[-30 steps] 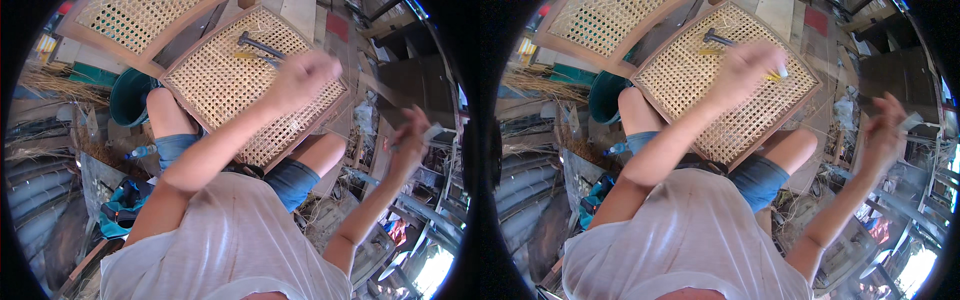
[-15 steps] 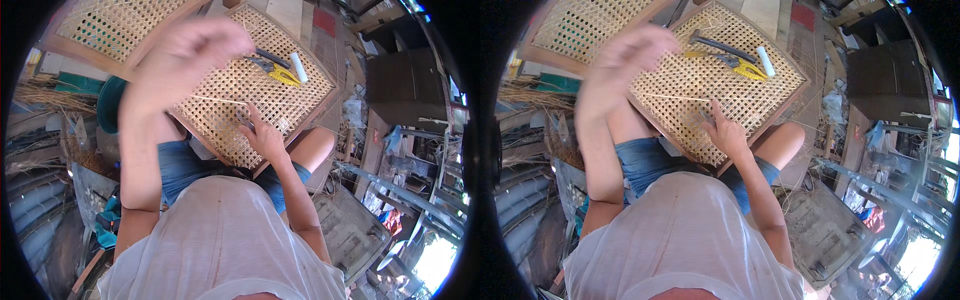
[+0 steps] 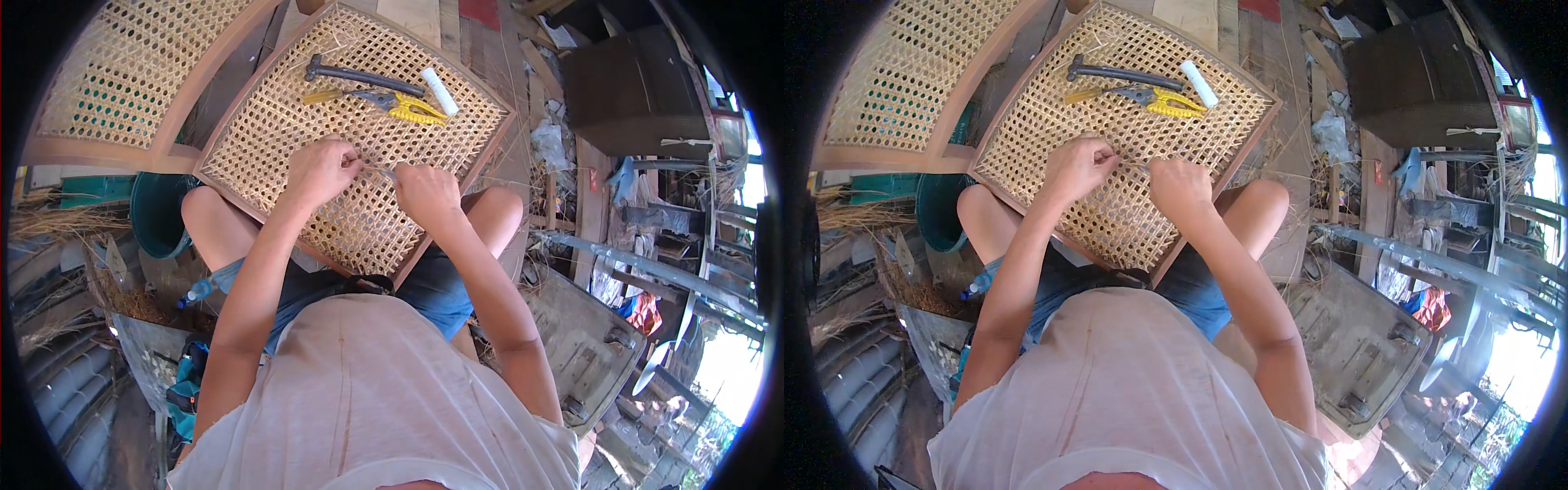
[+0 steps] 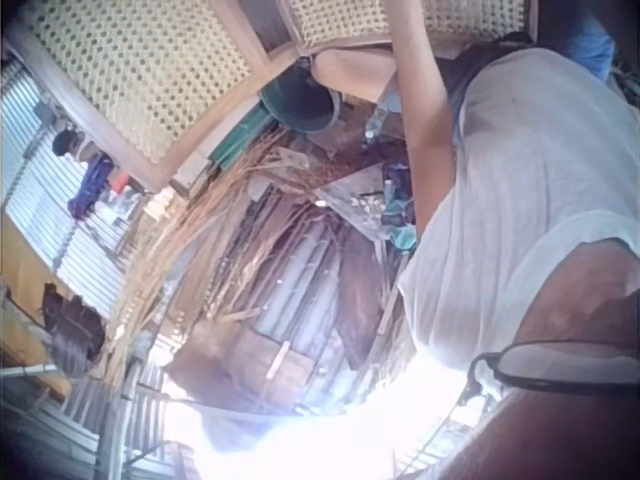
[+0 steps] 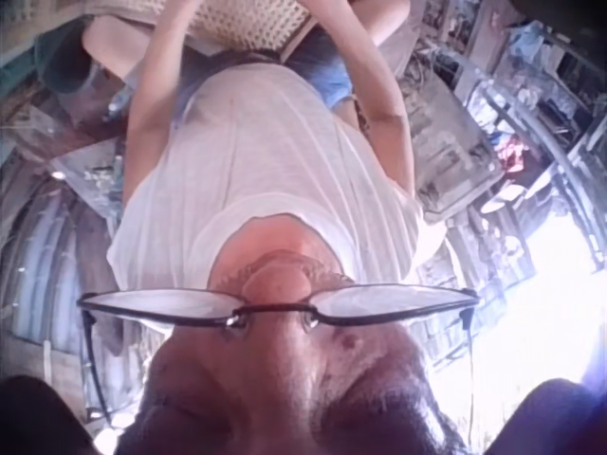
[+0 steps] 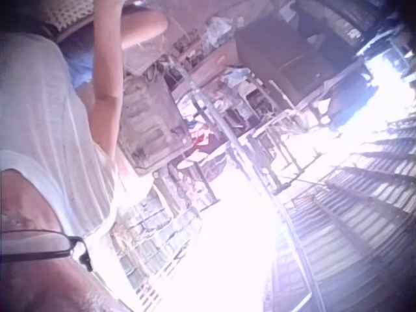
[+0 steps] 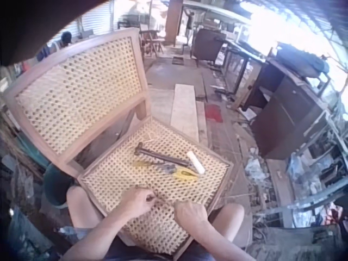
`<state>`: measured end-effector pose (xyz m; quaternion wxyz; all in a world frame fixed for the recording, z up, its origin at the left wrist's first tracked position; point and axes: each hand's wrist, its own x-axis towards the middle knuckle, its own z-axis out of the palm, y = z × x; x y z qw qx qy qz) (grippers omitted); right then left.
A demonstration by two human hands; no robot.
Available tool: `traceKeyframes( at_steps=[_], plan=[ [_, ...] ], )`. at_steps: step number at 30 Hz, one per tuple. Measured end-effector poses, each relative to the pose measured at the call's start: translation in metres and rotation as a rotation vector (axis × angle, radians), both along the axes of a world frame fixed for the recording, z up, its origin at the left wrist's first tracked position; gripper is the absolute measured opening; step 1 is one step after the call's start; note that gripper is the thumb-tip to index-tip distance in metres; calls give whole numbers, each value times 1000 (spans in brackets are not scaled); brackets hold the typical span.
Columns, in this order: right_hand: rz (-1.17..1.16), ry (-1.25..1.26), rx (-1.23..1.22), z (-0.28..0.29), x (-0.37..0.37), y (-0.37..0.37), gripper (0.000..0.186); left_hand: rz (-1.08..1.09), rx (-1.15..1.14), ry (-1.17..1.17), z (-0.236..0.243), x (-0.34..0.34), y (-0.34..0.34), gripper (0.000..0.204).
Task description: Repairing the wicker mesh of a chair seat using hand tools.
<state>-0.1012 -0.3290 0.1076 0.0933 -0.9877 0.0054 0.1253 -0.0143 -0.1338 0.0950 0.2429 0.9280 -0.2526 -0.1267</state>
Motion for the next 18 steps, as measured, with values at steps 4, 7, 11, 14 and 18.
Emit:
traceKeyframes(
  at_steps=[4, 7, 11, 14, 18],
  plan=[
    [-21, -13, 40, -2, 5, 8, 18, 37, -14, -65, 7, 3, 0, 16],
    [-89, -45, 121, -14, 4, 0, 21, 55, 52, -28, 10, 6, -1, 15],
    [-119, -31, 257, -14, 12, -11, 21, -6, 56, -6, 4, 10, -3, 17],
    [-112, 57, 321, -15, 23, -22, 21, -26, -9, 64, -11, 17, -3, 19],
    [-72, 152, 336, -8, 24, -27, 22, -71, 24, 148, -14, 13, -21, 24]
  ],
)
